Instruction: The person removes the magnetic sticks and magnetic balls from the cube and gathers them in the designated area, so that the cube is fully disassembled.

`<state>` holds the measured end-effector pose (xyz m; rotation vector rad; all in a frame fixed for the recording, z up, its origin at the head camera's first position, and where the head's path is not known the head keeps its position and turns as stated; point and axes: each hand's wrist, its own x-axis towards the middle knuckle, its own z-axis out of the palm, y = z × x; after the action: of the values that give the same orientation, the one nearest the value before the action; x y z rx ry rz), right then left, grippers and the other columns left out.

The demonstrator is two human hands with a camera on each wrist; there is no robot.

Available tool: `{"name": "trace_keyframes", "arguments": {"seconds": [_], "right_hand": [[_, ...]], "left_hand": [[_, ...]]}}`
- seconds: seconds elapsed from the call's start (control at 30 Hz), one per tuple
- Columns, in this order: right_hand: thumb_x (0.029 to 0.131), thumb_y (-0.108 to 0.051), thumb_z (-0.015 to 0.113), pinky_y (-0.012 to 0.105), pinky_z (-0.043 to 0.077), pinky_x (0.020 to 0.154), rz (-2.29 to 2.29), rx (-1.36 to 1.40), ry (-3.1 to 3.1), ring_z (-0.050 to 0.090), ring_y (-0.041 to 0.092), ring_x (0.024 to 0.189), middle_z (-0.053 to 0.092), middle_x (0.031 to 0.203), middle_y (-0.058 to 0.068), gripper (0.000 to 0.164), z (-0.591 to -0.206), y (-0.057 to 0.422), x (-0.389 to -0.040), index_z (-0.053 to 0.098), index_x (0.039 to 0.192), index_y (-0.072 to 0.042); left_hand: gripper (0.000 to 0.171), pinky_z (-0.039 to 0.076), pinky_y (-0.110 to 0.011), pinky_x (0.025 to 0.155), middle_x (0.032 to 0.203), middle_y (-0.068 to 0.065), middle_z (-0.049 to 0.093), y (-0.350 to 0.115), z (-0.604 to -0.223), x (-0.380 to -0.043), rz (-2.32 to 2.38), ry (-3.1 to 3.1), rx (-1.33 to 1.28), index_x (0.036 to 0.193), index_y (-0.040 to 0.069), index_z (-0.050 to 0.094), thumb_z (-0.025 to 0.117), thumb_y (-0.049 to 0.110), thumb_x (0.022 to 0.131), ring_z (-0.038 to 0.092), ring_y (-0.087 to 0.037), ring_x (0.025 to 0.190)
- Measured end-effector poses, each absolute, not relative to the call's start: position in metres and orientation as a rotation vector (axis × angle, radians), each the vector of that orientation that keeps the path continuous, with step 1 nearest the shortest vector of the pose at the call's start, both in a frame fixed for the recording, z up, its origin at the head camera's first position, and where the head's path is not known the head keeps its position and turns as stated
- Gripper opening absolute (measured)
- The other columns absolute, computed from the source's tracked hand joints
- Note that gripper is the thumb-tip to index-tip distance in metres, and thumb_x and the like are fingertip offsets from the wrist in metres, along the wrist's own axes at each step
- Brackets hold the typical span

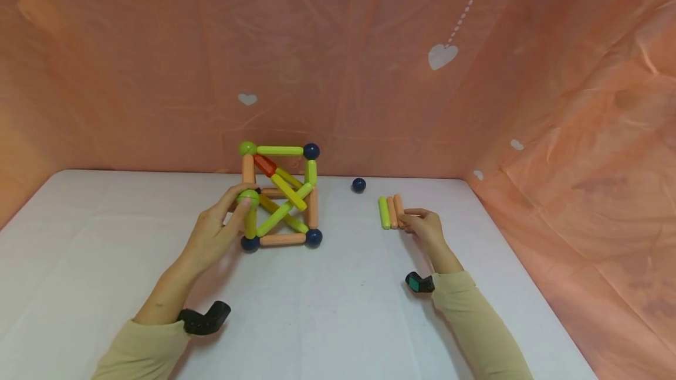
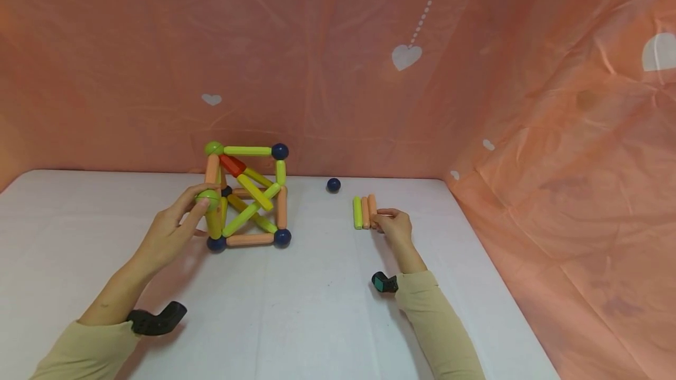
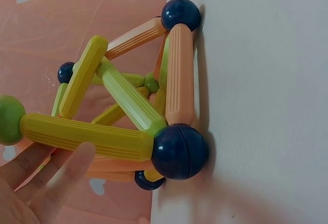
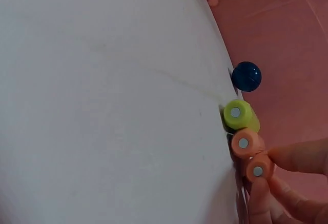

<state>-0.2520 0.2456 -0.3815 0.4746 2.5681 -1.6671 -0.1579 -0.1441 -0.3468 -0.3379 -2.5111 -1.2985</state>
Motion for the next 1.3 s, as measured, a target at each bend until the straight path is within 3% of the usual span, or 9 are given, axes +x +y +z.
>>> {"name": "trace_keyframes", "arguments": {"seconds": [0.17,0.4,0.5,0.73,0.87,1.13,1.3], "right_hand": [[0.090,-0.010,0.062,0.015,0.047,0.059,-1.633,0.426,2.584,0.054,0.002,0.061,0.063,0.080,-0.001,0.038,-0.383,0.245,-0.252,0.057,0.122,0.010],[0.091,-0.012,0.056,0.016,0.046,0.063,-1.599,0.405,2.670,0.053,0.008,0.076,0.061,0.111,0.017,0.036,-0.378,0.236,-0.251,0.059,0.123,0.005],[0.091,-0.011,0.056,0.017,0.046,0.064,-1.675,0.345,2.674,0.054,0.010,0.078,0.061,0.117,0.020,0.034,-0.373,0.224,-0.251,0.061,0.122,0.003],[0.089,-0.014,0.064,0.021,0.049,0.073,-1.912,0.136,2.561,0.058,0.007,0.081,0.069,0.104,0.012,0.032,-0.361,0.187,-0.246,0.064,0.115,0.004],[0.085,-0.013,0.068,0.023,0.052,0.071,-2.090,-0.067,2.475,0.061,0.009,0.077,0.072,0.093,0.007,0.029,-0.360,0.168,-0.242,0.068,0.108,0.005],[0.087,-0.010,0.067,0.020,0.052,0.068,-2.123,-0.047,2.365,0.062,0.007,0.076,0.070,0.091,0.001,0.028,-0.352,0.130,-0.241,0.066,0.110,0.005],[0.088,-0.011,0.067,0.021,0.051,0.069,-2.103,-0.050,2.337,0.061,0.008,0.077,0.070,0.094,0.005,0.026,-0.347,0.113,-0.238,0.067,0.110,0.003]], "left_hand": [[0.035,0.048,-0.037,0.069,0.097,-0.016,0.064,-0.144,-0.347,-0.158,-1.308,-2.503,-0.338,0.134,0.013,0.048,0.040,0.028,0.104,0.060,-0.029,0.089],[0.035,0.047,-0.036,0.067,0.095,-0.015,0.063,-0.144,-0.346,-0.159,-1.310,-2.503,-0.347,0.134,0.012,0.048,0.040,0.029,0.104,0.059,-0.029,0.087],[0.035,0.048,-0.037,0.069,0.096,-0.015,0.063,-0.144,-0.346,-0.158,-1.305,-2.502,-0.343,0.135,0.013,0.048,0.040,0.029,0.104,0.059,-0.029,0.088],[0.035,0.048,-0.038,0.069,0.096,-0.016,0.063,-0.145,-0.346,-0.158,-1.308,-2.493,-0.343,0.134,0.012,0.048,0.040,0.028,0.104,0.059,-0.030,0.087],[0.035,0.049,-0.038,0.069,0.097,-0.017,0.063,-0.145,-0.348,-0.158,-1.313,-2.489,-0.347,0.134,0.012,0.048,0.040,0.027,0.104,0.059,-0.030,0.086],[0.034,0.050,-0.033,0.065,0.096,-0.016,0.062,-0.144,-0.348,-0.158,-1.325,-2.485,-0.352,0.134,0.015,0.048,0.040,0.028,0.104,0.059,-0.028,0.086],[0.033,0.051,-0.030,0.062,0.096,-0.016,0.062,-0.144,-0.348,-0.158,-1.331,-2.481,-0.353,0.134,0.014,0.048,0.040,0.027,0.104,0.060,-0.028,0.084]]}}
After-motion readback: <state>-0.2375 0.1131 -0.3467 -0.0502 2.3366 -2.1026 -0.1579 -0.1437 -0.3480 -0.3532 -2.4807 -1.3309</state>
